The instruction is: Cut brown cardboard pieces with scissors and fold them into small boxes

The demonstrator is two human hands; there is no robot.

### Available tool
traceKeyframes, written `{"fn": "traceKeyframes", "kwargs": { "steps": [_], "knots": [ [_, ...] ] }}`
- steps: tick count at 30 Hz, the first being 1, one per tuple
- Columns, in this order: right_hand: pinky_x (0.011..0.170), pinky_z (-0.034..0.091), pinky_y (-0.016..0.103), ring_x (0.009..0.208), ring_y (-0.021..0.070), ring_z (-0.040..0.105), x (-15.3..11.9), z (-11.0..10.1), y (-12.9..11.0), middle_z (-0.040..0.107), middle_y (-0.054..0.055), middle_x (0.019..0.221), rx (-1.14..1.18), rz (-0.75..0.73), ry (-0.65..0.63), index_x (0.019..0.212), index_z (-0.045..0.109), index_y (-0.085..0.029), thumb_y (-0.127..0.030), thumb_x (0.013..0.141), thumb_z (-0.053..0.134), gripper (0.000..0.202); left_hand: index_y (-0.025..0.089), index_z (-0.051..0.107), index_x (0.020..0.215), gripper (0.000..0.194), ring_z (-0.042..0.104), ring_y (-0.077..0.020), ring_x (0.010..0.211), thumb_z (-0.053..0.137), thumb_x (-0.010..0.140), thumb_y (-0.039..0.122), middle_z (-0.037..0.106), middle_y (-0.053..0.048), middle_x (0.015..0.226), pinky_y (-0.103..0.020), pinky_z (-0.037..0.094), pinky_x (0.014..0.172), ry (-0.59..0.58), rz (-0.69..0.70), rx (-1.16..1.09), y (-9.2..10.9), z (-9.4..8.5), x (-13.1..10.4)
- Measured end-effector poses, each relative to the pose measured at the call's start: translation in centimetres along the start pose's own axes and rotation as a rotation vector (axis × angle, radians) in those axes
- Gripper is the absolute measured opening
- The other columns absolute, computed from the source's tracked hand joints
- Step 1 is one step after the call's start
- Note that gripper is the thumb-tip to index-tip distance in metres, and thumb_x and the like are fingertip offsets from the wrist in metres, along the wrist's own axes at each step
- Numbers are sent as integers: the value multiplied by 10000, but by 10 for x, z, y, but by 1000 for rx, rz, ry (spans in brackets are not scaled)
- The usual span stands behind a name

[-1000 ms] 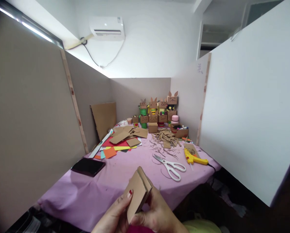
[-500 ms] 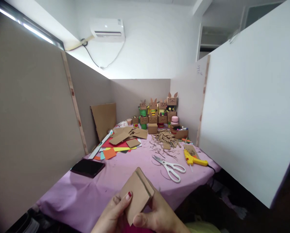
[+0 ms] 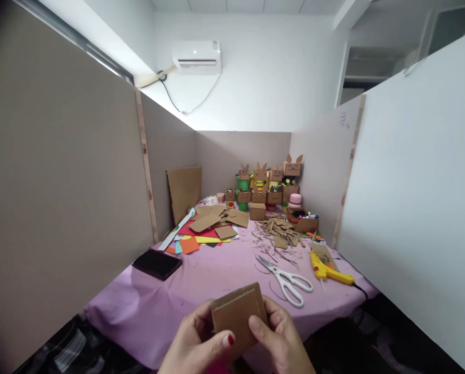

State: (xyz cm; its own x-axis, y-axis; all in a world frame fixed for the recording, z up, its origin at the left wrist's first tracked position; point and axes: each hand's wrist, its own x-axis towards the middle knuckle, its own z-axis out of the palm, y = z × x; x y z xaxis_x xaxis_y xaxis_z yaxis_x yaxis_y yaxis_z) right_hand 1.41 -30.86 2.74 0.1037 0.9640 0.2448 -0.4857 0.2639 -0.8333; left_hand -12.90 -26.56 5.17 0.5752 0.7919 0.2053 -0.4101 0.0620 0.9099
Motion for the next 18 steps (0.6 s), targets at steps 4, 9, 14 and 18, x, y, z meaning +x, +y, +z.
{"fn": "traceKeyframes", "kwargs": {
  "steps": [4, 9, 14, 18],
  "knots": [
    [839, 485, 373, 886, 250, 676, 1, -5, -1, 762, 53, 827, 128, 77, -3, 951, 695, -216, -281, 698, 750, 268, 158, 663, 1064, 572, 624, -288, 917, 819, 540, 327, 697, -146, 969, -343, 477, 768, -88, 6, -109, 5, -1, -3],
    [855, 476, 373, 889, 246, 680, 2, -4, -2, 757, 65, 874, 150, 113, -170, 973, 696, -207, -298, 724, 721, 267, 258, 642, 1123, 608, 632, -254, 894, 820, 542, 293, 674, -105, 1041, -348, 476, 772, -142, -76, -44, 18, -8, -8],
    [851, 474, 351, 885, 234, 675, 0, -2, -2, 753, 58, 873, 134, 117, -188, 966, 695, -204, -293, 728, 721, 256, 219, 728, 934, 407, 638, -216, 850, 823, 538, 240, 715, -83, 936, -280, 473, 741, -118, -81, -10, 26, -9, -10],
    [817, 482, 351, 841, 226, 677, 0, -1, -5, 750, 50, 837, 87, 55, -121, 969, 683, -206, -299, 719, 732, 271, 231, 672, 1052, 519, 643, -258, 890, 818, 554, 240, 703, -98, 973, -342, 484, 763, -88, -78, -93, 19, -9, -7]
  ]
}}
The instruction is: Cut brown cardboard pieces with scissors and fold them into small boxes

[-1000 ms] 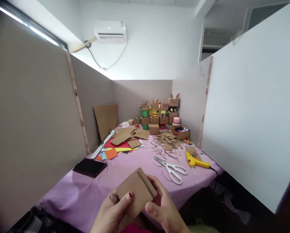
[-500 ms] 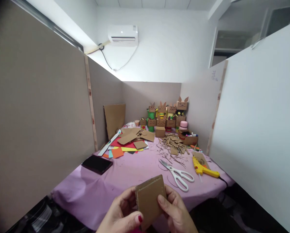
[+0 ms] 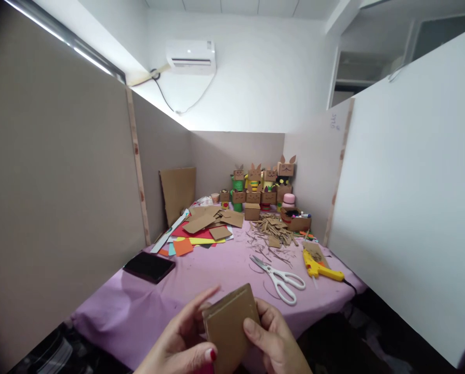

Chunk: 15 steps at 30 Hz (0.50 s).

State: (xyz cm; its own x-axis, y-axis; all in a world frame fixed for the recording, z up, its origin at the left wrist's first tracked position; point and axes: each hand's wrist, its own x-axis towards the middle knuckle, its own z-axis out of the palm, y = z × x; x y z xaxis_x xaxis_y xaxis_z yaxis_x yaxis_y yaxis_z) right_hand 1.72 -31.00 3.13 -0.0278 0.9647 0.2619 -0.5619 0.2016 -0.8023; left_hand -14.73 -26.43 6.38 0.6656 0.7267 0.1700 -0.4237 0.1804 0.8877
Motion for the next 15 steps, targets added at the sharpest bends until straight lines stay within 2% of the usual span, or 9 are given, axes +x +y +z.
{"fn": "traceKeyframes", "kwargs": {
  "steps": [3, 6, 9, 13, 15],
  "knots": [
    [771, 482, 342, 817, 226, 663, 1, 6, -4, 738, 47, 814, -114, -94, 89, 965, 669, -195, -318, 724, 728, 277, 208, 646, 1072, 586, 642, -280, 877, 829, 524, 309, 705, -116, 970, -386, 483, 772, 23, 25, -59, -10, -1, 8],
    [728, 471, 326, 779, 220, 639, 2, 13, -6, 718, 44, 783, -270, -127, 95, 924, 657, -180, -342, 748, 703, 243, 142, 694, 956, 486, 646, -266, 806, 826, 524, 322, 727, -116, 855, -372, 477, 782, 63, 5, 10, -19, -2, 15],
    [697, 461, 306, 738, 202, 612, 3, 15, -3, 691, 29, 752, -389, -128, 78, 882, 632, -187, -368, 775, 669, 213, 125, 710, 915, 402, 650, -257, 778, 801, 572, 313, 734, -99, 767, -364, 474, 795, 134, -63, 46, -26, -3, 18],
    [737, 458, 323, 735, 189, 583, 5, 14, 4, 654, 20, 754, -423, -103, 104, 882, 612, -180, -377, 776, 663, 229, 131, 706, 883, 381, 656, -265, 807, 805, 562, 311, 734, -83, 745, -338, 489, 755, 216, -84, -4, -34, -7, 17],
    [736, 455, 324, 713, 178, 571, 7, 11, 8, 633, 11, 736, -403, -91, 109, 862, 613, -170, -377, 768, 672, 235, 121, 703, 879, 401, 662, -255, 744, 807, 553, 330, 733, -83, 739, -324, 498, 696, 246, -94, -17, -37, -10, 18]
  ]
}}
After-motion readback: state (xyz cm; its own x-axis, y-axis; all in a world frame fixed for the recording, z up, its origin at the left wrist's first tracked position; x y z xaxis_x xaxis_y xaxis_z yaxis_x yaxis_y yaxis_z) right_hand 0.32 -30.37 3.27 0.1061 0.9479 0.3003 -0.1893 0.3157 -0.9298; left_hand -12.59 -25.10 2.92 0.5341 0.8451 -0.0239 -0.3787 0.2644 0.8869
